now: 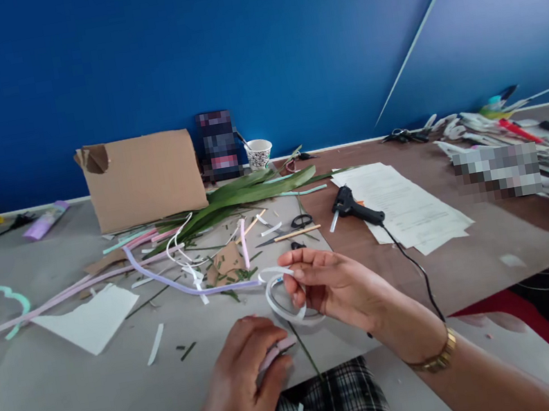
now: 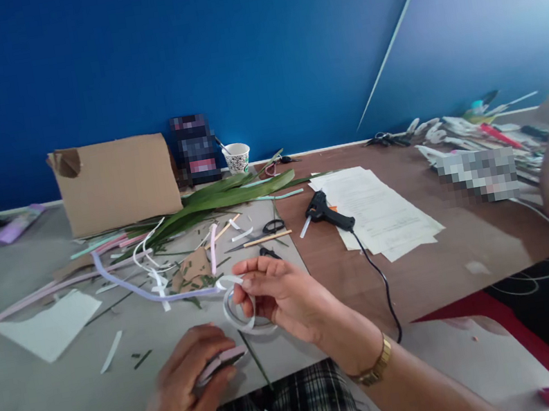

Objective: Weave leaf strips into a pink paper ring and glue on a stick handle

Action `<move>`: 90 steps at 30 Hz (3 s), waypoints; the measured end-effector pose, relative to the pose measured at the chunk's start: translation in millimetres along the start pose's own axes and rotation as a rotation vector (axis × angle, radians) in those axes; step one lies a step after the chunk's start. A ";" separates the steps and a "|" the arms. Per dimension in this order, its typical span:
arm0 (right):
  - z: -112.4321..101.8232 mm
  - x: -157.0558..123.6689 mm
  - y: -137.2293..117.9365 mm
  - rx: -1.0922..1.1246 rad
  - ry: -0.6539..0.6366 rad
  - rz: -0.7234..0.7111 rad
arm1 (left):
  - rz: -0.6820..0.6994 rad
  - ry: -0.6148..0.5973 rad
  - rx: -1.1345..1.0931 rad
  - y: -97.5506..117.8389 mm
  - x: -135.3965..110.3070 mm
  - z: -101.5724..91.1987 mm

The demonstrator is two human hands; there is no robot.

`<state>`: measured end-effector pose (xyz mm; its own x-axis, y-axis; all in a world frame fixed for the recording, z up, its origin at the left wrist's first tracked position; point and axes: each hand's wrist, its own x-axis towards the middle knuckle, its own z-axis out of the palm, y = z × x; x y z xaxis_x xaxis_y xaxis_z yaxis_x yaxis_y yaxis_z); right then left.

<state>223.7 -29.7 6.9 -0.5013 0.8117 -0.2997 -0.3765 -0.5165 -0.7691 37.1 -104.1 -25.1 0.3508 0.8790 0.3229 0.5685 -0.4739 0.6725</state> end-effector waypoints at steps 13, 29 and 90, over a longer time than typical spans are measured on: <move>-0.9 10.8 3.6 0.288 -0.010 0.083 | 0.027 -0.119 0.008 -0.7 9.2 3.4; 5.6 4.9 -6.9 -0.446 0.116 -0.078 | -0.074 -0.161 0.028 -8.3 0.4 0.8; 17.3 0.2 27.1 -0.782 -0.065 -0.136 | -0.336 -0.007 0.124 -26.2 -14.5 -8.0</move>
<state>199.9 -48.2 -4.3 -0.5437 0.8238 -0.1602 0.2062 -0.0539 -0.9770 11.1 -103.9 -42.1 0.1339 0.9867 0.0924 0.7385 -0.1615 0.6546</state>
